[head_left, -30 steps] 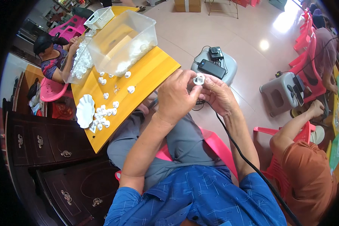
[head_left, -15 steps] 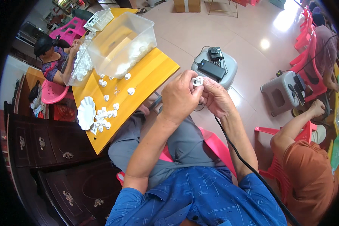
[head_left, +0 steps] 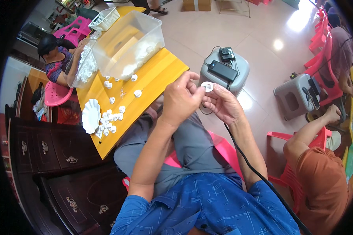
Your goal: Assembling small plastic components by hand at a table.
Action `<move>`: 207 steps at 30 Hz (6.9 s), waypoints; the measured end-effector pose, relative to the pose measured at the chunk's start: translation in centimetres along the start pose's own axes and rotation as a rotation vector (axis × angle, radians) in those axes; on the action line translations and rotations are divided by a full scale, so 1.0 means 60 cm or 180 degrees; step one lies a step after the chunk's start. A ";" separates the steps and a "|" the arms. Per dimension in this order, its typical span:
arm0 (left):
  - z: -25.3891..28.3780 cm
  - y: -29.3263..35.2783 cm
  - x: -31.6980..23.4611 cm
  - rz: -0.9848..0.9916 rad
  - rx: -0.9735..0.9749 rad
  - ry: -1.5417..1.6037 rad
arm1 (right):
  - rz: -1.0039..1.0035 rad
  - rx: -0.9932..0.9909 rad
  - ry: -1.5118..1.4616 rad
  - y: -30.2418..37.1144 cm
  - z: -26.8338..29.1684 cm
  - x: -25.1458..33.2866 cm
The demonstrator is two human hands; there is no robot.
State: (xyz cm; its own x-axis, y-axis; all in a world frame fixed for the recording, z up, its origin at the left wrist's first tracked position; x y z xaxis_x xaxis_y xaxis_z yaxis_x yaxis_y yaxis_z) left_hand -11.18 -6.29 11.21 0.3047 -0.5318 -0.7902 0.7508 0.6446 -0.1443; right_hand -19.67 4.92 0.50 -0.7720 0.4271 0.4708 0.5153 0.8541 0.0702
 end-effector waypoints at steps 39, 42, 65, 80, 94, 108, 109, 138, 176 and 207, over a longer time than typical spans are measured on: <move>-0.005 -0.013 0.065 0.0556 0.0752 0.1135 | -0.0058 0.0091 0.0260 -0.002 -0.021 -0.020; 0.003 -0.001 0.043 0.0219 0.0580 0.0616 | 0.0010 0.0032 0.0264 -0.005 -0.020 -0.022; 0.006 0.013 0.018 -0.0412 0.0147 -0.0120 | 0.0260 -0.0115 0.0791 -0.009 -0.025 -0.024; -0.003 0.001 0.021 -0.0187 0.0213 -0.0046 | 0.0108 -0.0229 0.0376 -0.014 -0.005 -0.030; -0.016 -0.002 0.021 0.0014 0.0337 -0.0093 | 0.0242 -0.0240 0.0535 -0.012 -0.003 -0.020; -0.015 0.017 0.015 -0.0098 0.0221 0.0210 | 0.0535 -0.0142 0.0721 -0.015 -0.006 -0.016; -0.010 0.018 0.018 0.0135 0.0137 0.0575 | 0.0477 -0.0090 0.0523 -0.015 -0.016 -0.016; -0.061 0.067 -0.002 -0.0130 0.0546 -0.1012 | 0.0770 0.0028 -0.0283 -0.018 0.028 -0.051; -0.022 0.029 0.056 -0.0234 -0.0332 -0.0032 | 0.0422 -0.0559 -0.0130 -0.038 0.040 -0.076; 0.514 -0.164 0.412 0.0812 -0.1976 -0.1058 | 0.0604 -0.0922 0.0568 -0.017 0.067 -0.024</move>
State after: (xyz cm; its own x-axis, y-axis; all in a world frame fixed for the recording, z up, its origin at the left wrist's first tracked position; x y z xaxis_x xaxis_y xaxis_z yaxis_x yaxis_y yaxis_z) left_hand 7.02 -42.73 11.44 0.6600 -0.3987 -0.6367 0.1942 0.9093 -0.3680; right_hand -20.58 4.61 -3.79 -0.5891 0.4894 0.6431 0.7462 0.6348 0.2005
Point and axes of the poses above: each hand's wrist, its own y-axis away from the middle knuckle, its own z-axis out of the back of the hand, x = y × z, the point moved 6 cm from there along -y, towards the middle knuckle, and after that the axes turned 9 degrees about z, right-handed, at the moved point
